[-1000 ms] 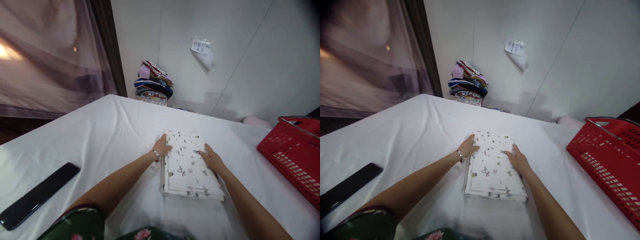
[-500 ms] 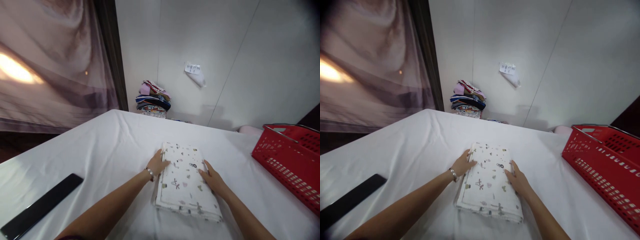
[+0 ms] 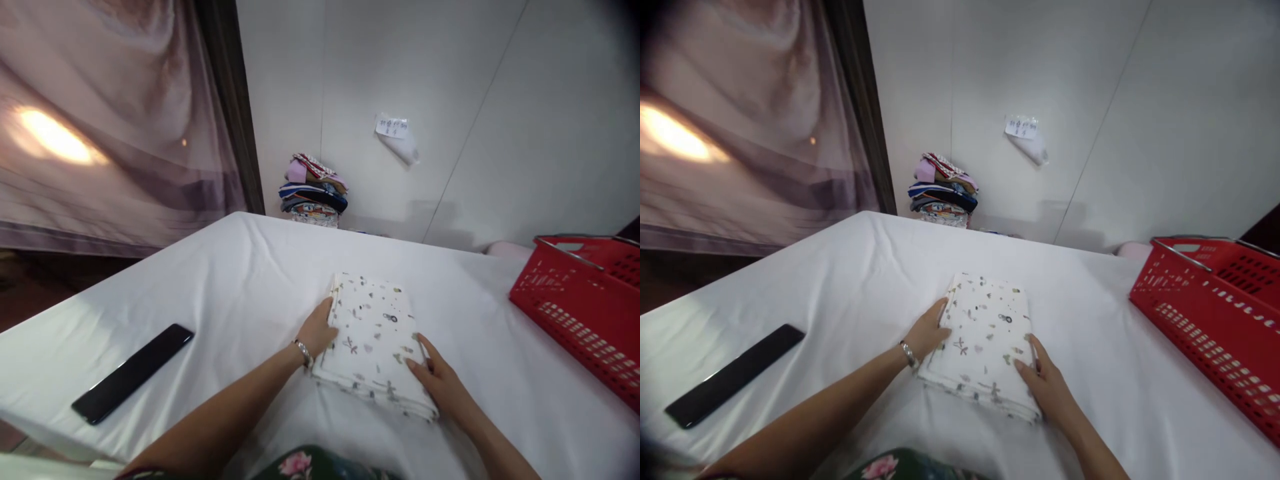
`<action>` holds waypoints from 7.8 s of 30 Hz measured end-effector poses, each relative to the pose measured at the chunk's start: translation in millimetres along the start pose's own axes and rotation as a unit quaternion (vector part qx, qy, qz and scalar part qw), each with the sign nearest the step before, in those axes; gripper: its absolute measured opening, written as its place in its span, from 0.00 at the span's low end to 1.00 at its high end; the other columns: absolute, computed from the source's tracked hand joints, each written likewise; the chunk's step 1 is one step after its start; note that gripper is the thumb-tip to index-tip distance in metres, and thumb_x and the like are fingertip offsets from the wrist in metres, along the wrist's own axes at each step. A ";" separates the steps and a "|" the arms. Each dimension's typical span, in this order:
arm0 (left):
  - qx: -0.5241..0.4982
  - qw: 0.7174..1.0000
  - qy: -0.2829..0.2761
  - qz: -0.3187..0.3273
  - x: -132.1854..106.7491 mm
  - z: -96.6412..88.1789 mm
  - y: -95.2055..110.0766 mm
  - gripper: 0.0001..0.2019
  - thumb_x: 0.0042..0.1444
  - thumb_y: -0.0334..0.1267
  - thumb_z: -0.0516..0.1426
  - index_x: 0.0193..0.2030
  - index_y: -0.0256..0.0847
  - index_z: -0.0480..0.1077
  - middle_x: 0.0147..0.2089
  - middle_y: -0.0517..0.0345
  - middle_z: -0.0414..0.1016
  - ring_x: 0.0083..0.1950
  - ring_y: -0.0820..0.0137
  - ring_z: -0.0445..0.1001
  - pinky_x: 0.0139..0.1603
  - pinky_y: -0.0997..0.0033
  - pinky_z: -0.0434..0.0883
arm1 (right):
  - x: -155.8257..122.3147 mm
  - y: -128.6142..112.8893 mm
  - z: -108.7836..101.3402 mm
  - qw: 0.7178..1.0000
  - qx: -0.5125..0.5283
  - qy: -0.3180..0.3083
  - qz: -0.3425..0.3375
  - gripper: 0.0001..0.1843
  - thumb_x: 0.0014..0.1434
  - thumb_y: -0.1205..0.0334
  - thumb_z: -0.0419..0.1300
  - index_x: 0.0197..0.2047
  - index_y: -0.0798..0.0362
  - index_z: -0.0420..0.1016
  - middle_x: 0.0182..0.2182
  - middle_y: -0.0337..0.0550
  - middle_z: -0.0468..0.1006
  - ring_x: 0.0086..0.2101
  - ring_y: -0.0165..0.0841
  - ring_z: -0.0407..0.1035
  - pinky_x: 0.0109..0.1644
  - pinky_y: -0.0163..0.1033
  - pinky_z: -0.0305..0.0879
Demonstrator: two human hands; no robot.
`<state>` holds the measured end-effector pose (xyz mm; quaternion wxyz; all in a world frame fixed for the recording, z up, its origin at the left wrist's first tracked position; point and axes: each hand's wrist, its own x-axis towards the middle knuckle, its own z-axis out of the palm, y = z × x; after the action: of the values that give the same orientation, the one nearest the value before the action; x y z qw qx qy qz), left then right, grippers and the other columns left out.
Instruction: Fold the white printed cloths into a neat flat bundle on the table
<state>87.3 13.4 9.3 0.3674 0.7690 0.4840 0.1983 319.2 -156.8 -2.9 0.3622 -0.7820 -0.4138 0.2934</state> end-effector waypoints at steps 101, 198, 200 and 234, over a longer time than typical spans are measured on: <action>0.247 0.943 -0.114 0.192 147.1 -164.6 135.8 0.19 0.44 0.42 0.58 0.40 0.29 0.71 0.33 0.62 0.69 0.43 0.68 0.68 0.44 0.73 0.59 | 129.5 -177.0 -91.3 0.940 0.217 -0.024 -0.261 0.37 0.41 0.66 0.66 0.57 0.50 0.62 0.43 0.41 0.74 0.43 0.37 0.69 0.45 0.43 0.67; 0.159 0.983 -0.089 -0.005 14.0 -21.5 -14.2 0.10 0.48 0.43 0.52 0.25 0.40 0.69 0.30 0.53 0.74 0.35 0.63 0.72 0.27 0.71 0.60 | 213.7 -172.9 147.9 0.985 -0.125 -0.116 0.006 0.15 0.50 0.57 0.62 0.20 0.57 0.67 0.09 0.37 0.65 0.11 0.26 0.61 0.14 0.29 0.55; 0.154 0.983 -0.097 -0.008 14.3 -23.7 -13.7 0.12 0.48 0.45 0.52 0.25 0.41 0.69 0.30 0.54 0.74 0.35 0.64 0.72 0.27 0.71 0.60 | 214.9 -173.3 148.2 0.983 -0.143 -0.115 0.004 0.14 0.49 0.61 0.62 0.18 0.57 0.67 0.07 0.37 0.63 0.10 0.27 0.60 0.14 0.29 0.55; 0.179 0.978 -0.107 -0.022 21.8 -29.4 -19.4 0.21 0.54 0.54 0.46 0.33 0.41 0.72 0.37 0.49 0.76 0.40 0.59 0.74 0.34 0.66 0.66 | 211.6 -164.4 153.6 0.988 -0.085 -0.086 -0.094 0.10 0.53 0.57 0.56 0.28 0.56 0.70 0.19 0.40 0.74 0.17 0.25 0.66 0.20 0.28 0.61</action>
<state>66.1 48.9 12.6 0.2773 0.8283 0.4866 0.0169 233.9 139.9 9.7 0.2839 -0.7395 -0.5382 0.2877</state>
